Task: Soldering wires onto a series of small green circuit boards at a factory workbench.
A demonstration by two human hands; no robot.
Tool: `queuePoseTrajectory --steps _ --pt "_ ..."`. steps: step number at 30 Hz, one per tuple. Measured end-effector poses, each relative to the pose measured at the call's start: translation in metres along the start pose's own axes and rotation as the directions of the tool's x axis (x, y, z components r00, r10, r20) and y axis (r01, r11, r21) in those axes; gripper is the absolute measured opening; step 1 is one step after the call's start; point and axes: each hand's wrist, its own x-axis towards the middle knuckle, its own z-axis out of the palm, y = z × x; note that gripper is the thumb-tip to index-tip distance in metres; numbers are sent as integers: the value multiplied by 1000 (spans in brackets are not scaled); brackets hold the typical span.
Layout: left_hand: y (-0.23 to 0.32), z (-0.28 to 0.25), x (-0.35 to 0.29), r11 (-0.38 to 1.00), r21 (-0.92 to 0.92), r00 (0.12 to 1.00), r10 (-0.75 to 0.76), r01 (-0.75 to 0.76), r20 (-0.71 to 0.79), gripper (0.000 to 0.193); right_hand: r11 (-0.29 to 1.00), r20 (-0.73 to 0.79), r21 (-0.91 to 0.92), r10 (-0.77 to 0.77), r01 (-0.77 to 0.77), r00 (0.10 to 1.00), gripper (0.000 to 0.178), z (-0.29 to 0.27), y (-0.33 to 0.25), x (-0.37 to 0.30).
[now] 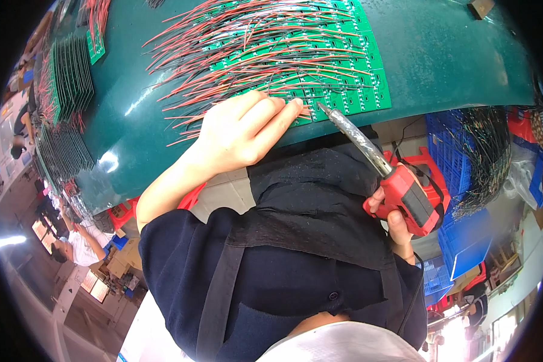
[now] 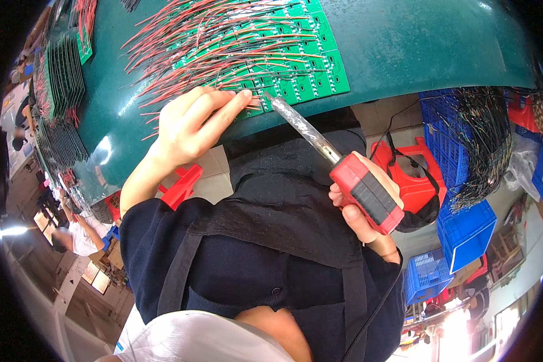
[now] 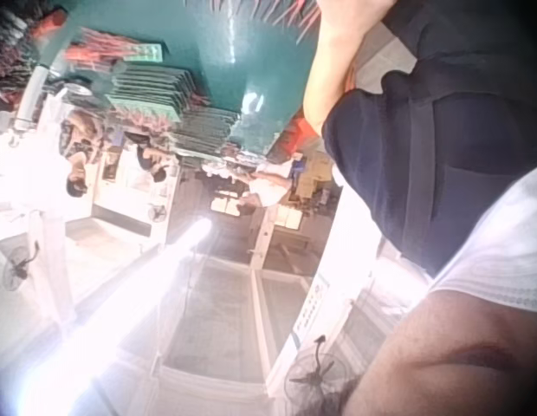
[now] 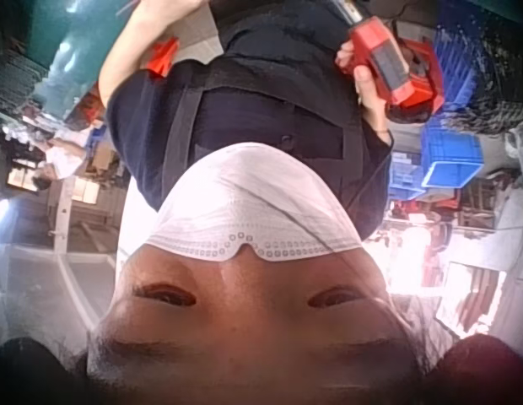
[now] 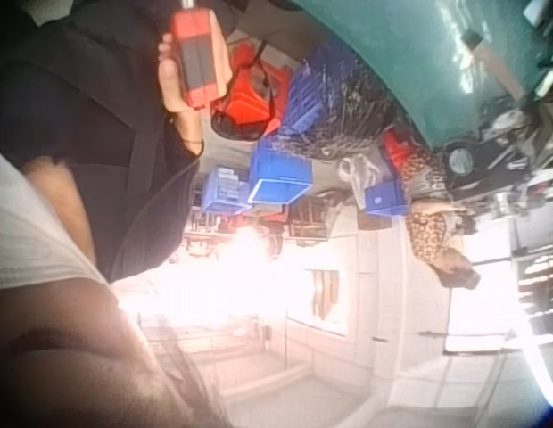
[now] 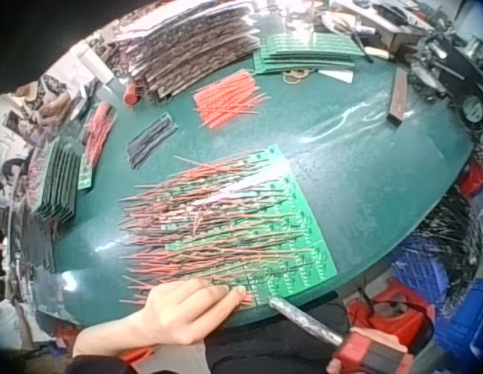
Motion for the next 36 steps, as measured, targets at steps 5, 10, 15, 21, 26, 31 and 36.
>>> queuePoseTrajectory --steps 5,10,15,21,26,31,36 --pt "-1 -1 -2 1000 12 1000 13 -13 -3 42 998 59 49 -35 32 998 72 0 1 5" --pt "-2 -4 -2 1000 9 1000 0 0 22 42 997 36 72 10 -12 999 74 1 0 4" --pt "1 -9 0 999 10 999 -34 34 32 41 996 51 77 34 -38 998 74 1 -3 5" --pt "4 -11 5 998 10 986 65 -64 -154 37 998 18 58 19 -20 1000 69 2 -6 6" --pt "1 -3 11 999 -30 999 35 -35 -5 41 995 9 51 82 -82 997 70 0 -6 2" --pt "0 -1 14 999 -17 999 40 -40 16 42 991 -52 80 110 -105 993 74 1 -4 -4" --pt "-2 0 15 998 -3 998 65 -65 17 44 997 -77 47 57 -54 995 77 4 -3 -2"
